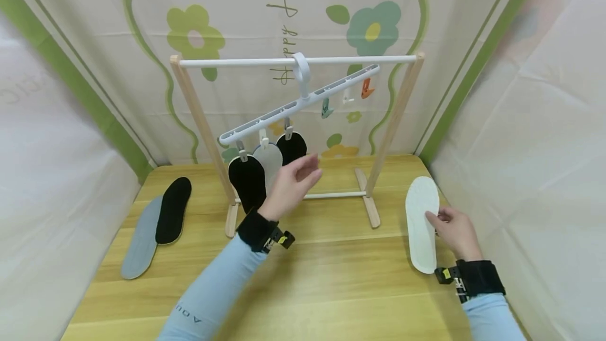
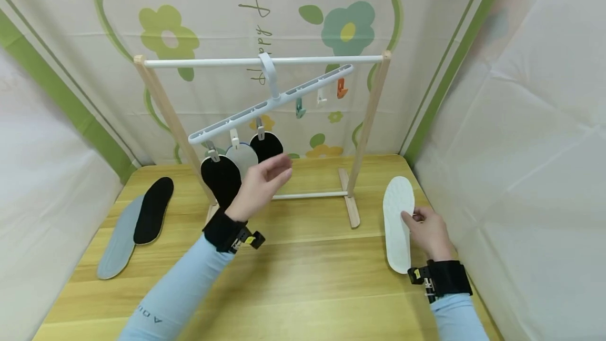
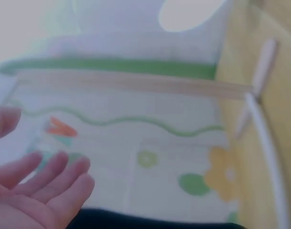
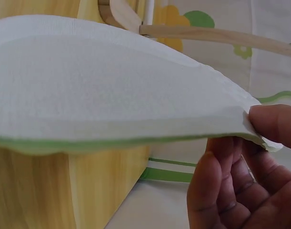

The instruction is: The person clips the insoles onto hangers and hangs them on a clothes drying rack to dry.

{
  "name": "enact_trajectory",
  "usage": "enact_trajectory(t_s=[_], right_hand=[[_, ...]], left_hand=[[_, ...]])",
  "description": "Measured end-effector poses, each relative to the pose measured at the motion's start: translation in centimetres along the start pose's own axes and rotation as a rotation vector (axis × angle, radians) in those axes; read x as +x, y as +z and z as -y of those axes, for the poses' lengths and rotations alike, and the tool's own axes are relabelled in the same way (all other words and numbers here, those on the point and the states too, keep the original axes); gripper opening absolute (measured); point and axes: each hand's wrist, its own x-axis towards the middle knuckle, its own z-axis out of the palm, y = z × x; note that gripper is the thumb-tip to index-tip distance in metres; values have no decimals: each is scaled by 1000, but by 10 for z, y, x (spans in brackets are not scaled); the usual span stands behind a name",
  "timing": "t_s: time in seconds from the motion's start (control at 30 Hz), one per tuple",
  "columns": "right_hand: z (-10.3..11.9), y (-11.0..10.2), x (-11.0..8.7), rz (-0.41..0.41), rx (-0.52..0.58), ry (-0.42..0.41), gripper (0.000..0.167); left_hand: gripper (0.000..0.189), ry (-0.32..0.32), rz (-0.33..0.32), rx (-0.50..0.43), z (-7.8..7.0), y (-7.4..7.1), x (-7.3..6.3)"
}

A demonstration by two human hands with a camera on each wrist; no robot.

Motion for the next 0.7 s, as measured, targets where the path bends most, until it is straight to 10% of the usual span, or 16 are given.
enact_trajectory(t_s=[0.7], right_hand=[[31,0,-20,-4,85,-91,37]], left_hand=[[79,-221,-114,-150,-30,8,98]])
